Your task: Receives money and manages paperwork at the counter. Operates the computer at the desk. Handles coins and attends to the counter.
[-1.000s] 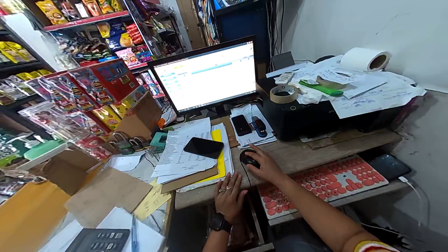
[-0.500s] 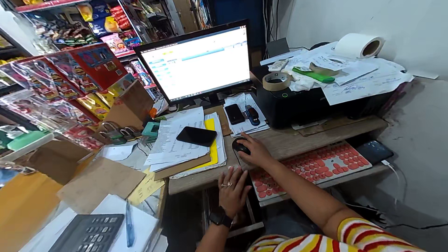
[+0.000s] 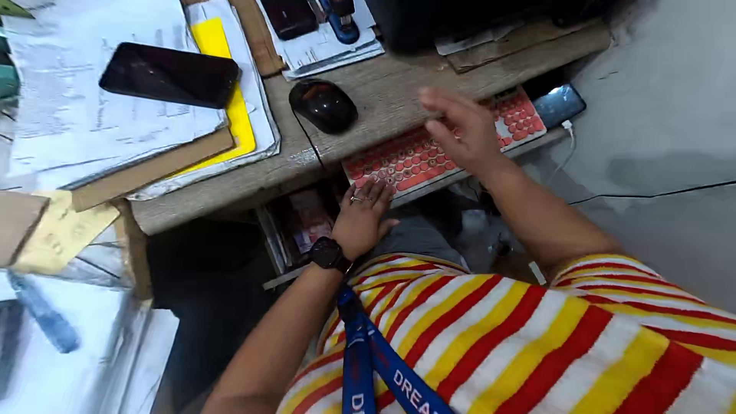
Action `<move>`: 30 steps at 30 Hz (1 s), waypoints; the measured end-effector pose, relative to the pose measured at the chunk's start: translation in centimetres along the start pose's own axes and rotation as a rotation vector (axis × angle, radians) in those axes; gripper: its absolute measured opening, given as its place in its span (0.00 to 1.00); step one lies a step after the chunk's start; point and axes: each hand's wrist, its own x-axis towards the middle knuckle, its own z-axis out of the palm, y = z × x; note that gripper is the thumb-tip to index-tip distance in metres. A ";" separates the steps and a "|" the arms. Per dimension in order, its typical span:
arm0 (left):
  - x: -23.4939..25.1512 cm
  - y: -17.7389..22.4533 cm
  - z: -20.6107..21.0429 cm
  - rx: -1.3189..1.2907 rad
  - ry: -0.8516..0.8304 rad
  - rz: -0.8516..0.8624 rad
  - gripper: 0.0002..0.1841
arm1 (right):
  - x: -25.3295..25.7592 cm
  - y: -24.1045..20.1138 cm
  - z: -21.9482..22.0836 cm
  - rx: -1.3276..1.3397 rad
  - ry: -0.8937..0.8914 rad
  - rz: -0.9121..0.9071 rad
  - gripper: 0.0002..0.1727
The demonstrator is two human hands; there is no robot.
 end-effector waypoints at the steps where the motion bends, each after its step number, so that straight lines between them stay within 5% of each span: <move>1: 0.5 0.0 0.0 0.014 0.005 0.006 0.34 | -1.9 0.5 0.1 -0.069 -0.015 0.021 0.22; 9: 3.9 1.0 -0.7 0.073 0.030 0.045 0.33 | -9.5 3.3 2.4 -0.135 0.010 0.068 0.17; 14: 3.7 0.6 0.0 0.096 -0.017 0.009 0.37 | -9.2 4.6 2.8 -0.182 0.051 0.096 0.17; 21: 2.8 1.2 -0.1 0.096 0.053 0.051 0.37 | -6.3 5.5 3.0 -0.231 -0.122 0.363 0.17; 30: 0.5 1.3 -0.4 -0.056 0.104 -0.026 0.31 | -5.9 0.4 3.4 -0.111 -0.339 0.429 0.15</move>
